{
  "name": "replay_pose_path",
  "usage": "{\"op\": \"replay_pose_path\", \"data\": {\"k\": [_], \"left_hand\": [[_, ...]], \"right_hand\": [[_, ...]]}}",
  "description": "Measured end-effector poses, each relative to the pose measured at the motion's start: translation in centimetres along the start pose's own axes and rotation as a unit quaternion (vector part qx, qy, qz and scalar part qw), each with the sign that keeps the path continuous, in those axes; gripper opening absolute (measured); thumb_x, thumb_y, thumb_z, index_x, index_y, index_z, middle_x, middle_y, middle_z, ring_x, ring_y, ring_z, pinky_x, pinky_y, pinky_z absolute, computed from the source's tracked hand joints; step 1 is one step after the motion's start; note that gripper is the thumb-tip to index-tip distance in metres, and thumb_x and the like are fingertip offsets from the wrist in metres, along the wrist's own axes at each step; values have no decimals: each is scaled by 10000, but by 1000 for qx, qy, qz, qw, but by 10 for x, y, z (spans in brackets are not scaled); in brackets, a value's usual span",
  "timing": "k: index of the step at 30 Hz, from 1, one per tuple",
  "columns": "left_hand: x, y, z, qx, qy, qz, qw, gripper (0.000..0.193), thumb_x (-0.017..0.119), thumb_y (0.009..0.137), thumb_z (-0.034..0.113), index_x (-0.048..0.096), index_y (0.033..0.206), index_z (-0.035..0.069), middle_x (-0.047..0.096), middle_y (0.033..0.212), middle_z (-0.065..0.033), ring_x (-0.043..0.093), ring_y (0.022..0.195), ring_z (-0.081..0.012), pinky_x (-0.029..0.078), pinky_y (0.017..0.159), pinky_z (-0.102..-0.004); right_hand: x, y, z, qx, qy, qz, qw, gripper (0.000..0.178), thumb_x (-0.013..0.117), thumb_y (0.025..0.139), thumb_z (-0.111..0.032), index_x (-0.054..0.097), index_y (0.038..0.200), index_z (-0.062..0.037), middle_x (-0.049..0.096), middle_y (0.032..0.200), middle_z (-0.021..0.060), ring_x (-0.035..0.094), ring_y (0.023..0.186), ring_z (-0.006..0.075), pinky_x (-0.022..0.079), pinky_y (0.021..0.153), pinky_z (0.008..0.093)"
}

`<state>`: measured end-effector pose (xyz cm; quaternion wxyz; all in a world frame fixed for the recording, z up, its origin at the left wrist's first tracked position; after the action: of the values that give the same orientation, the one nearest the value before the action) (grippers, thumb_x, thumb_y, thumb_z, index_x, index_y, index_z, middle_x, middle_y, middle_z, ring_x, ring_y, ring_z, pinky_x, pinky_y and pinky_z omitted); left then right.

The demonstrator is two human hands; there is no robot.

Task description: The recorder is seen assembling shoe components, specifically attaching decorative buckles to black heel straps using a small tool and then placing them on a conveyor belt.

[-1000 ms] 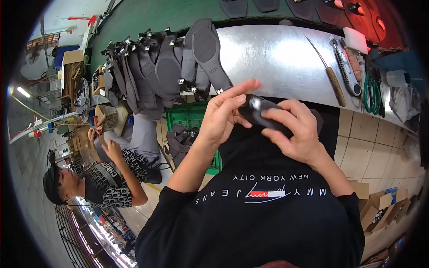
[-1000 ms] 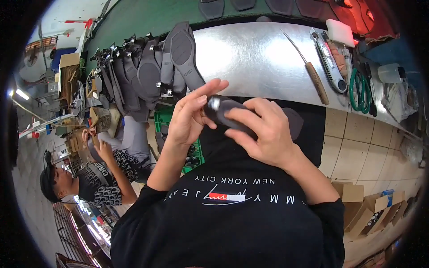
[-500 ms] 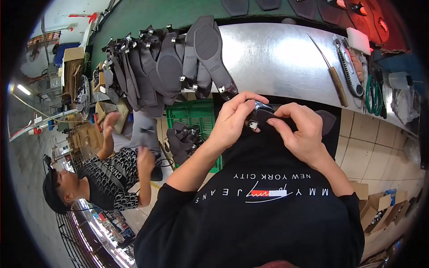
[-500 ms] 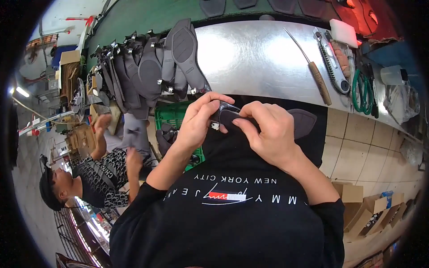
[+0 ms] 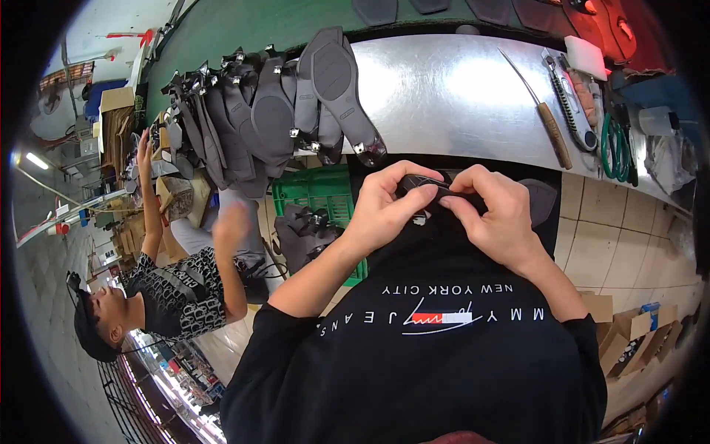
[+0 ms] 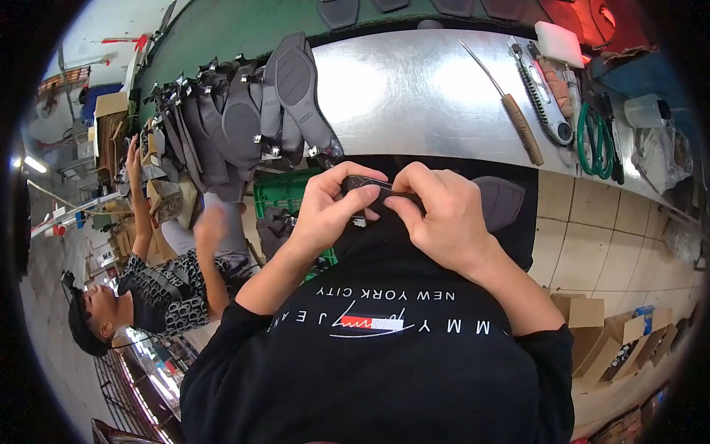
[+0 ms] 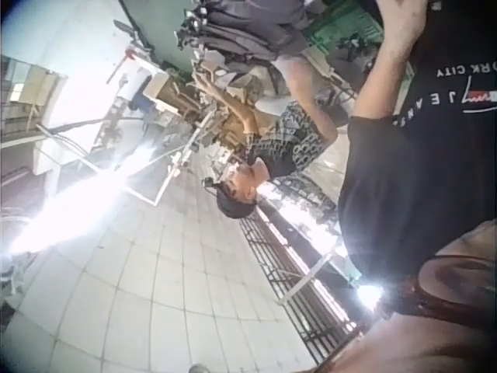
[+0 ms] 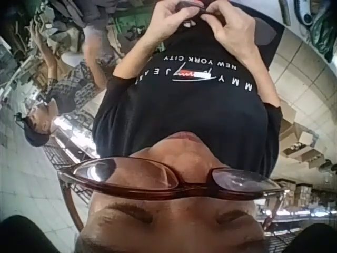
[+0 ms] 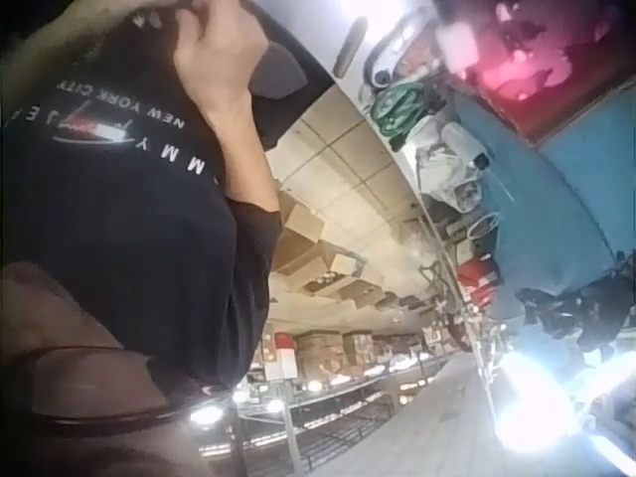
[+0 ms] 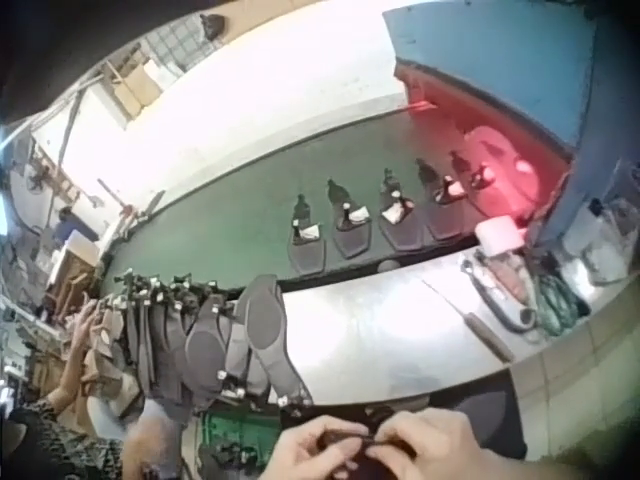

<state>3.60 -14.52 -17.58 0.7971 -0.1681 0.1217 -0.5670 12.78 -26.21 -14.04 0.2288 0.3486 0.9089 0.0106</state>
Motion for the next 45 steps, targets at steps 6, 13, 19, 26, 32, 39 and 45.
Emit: {"op": "replay_pose_path", "data": {"k": [6,13,19,26,32,39,45], "left_hand": [[-9,0,-26,-60,-198,53,977,133,675,840,41,636,959,-5,653,850,-47,612,715,-74,536,630,-229],[-5,-2,-12,17,-172,91,981,127,679,828,29,619,937,0,634,816,-25,578,689,-68,479,632,-205],[-22,-2,4,92,-120,141,978,121,664,839,12,617,951,15,616,872,-21,564,736,-69,471,652,-214],[-57,-5,-37,-34,-356,208,911,389,548,932,154,520,1289,3,608,1179,-83,616,1010,-164,574,793,-351],[-36,-4,-33,-108,-468,165,861,379,596,900,165,539,1259,55,551,1216,-58,547,1076,-165,528,860,-338],[1,28,-31,-146,-637,84,752,154,711,841,203,643,969,151,647,864,31,544,686,-73,368,492,-216],[24,26,-29,-174,-633,62,752,146,699,851,249,598,865,143,627,815,5,471,598,-97,296,429,-208]], "right_hand": [[-3,2,-2,27,33,-6,999,194,730,738,-49,605,887,-50,633,691,72,634,648,250,474,551,347],[0,11,3,34,45,-32,998,100,703,772,-75,627,833,-50,629,688,100,622,634,248,462,557,349],[-13,41,-12,-64,7,-44,997,135,678,780,-31,640,908,-11,656,898,132,636,825,262,489,729,322],[-83,55,41,-58,-326,203,922,370,654,785,-31,598,1150,-11,574,1034,149,538,929,337,439,820,406],[-73,41,79,-18,-209,164,964,259,587,829,-9,603,1088,-10,571,864,136,543,806,313,446,737,389],[13,0,25,201,294,-134,925,604,495,918,-12,295,1480,-98,594,677,36,494,545,72,415,527,207],[32,-4,34,49,235,-45,970,473,514,927,14,426,1391,-25,575,732,43,499,605,72,402,519,200]]}}
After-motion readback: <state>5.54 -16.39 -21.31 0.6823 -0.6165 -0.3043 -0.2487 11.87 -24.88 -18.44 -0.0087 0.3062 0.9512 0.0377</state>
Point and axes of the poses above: each hand's wrist, its own y-axis towards the middle knuckle, its own x-axis out of the palm, z = x × y, the point moved 8 cm from there along y, towards the middle knuckle
